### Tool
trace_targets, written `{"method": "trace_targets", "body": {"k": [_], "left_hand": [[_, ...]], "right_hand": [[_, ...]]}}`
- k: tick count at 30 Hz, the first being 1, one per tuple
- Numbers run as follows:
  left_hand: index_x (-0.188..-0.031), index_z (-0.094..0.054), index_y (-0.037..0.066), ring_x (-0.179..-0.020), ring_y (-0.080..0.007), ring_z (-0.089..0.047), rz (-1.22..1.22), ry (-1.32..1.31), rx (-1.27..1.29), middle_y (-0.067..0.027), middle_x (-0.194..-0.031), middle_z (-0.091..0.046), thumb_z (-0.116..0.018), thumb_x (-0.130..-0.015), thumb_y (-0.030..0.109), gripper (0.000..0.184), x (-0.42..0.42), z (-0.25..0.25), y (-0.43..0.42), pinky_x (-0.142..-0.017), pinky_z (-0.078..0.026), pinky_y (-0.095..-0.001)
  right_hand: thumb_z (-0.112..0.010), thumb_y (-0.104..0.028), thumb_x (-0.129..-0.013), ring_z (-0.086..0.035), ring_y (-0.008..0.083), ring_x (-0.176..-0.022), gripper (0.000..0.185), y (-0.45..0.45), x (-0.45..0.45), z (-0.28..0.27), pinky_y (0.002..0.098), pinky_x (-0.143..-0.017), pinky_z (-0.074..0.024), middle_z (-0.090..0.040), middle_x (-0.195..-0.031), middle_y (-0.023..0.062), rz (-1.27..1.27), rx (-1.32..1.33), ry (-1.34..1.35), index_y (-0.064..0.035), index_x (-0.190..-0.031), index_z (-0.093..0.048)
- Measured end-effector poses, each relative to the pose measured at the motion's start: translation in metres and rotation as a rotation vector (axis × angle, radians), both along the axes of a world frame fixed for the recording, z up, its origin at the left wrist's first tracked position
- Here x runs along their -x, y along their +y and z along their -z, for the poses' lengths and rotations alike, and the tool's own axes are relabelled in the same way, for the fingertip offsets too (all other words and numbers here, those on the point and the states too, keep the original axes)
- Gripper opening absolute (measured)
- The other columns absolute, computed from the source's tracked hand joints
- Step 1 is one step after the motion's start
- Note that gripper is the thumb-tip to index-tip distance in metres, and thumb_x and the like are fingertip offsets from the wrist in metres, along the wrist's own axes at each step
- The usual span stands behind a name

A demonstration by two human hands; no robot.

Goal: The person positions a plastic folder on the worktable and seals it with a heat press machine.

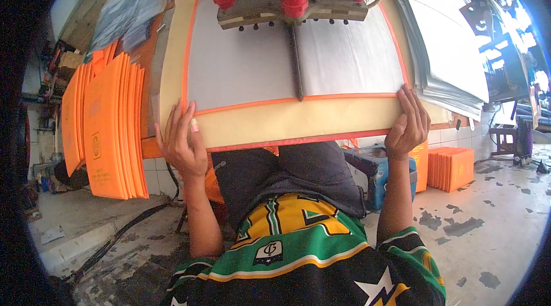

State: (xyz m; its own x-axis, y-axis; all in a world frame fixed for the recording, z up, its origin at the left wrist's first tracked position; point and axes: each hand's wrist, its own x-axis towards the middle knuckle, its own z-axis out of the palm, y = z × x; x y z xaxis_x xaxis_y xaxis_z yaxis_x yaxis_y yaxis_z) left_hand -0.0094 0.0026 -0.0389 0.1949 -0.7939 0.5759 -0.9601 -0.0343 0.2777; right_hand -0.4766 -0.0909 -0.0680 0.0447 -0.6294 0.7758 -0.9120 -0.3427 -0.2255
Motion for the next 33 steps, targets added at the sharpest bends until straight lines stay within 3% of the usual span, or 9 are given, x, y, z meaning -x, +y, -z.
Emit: {"method": "trace_targets", "body": {"k": [28,31,33], "left_hand": [[-0.145,-0.076,0.019,-0.147,-0.0302,-0.062,0.023,-0.007,-0.014,-0.0084,-0.154,-0.070,-0.055,-0.111,0.028,0.041,0.0002,-0.0014,0.0010,-0.133,-0.022,-0.0631],[-0.144,-0.076,0.018,-0.147,-0.0306,-0.062,0.022,-0.006,-0.009,-0.0088,-0.154,-0.070,-0.055,-0.110,0.028,0.041,0.0002,-0.0013,0.0007,-0.133,-0.023,-0.0631],[-0.143,-0.077,0.018,-0.147,-0.0308,-0.062,0.018,-0.004,-0.002,-0.0090,-0.154,-0.070,-0.055,-0.110,0.027,0.041,0.0007,-0.0026,0.0000,-0.133,-0.023,-0.0631]], "right_hand": [[-0.042,-0.023,-0.099,-0.073,0.0341,-0.133,0.053,0.0011,-0.0009,-0.0006,0.0455,-0.115,-0.0487,-0.081,-0.134,0.0137,-0.008,-0.002,-0.012,-0.0042,-0.127,-0.083],[-0.037,-0.026,-0.103,-0.073,0.0309,-0.134,0.057,0.0010,-0.0014,-0.0018,0.0446,-0.116,-0.0480,-0.081,-0.136,0.0125,0.011,-0.010,0.014,-0.0033,-0.130,-0.082],[-0.042,-0.024,-0.101,-0.074,0.0348,-0.132,0.053,0.0005,-0.0007,-0.0007,0.0463,-0.115,-0.0486,-0.081,-0.134,0.0149,-0.018,0.009,-0.008,-0.0029,-0.127,-0.083]]}}
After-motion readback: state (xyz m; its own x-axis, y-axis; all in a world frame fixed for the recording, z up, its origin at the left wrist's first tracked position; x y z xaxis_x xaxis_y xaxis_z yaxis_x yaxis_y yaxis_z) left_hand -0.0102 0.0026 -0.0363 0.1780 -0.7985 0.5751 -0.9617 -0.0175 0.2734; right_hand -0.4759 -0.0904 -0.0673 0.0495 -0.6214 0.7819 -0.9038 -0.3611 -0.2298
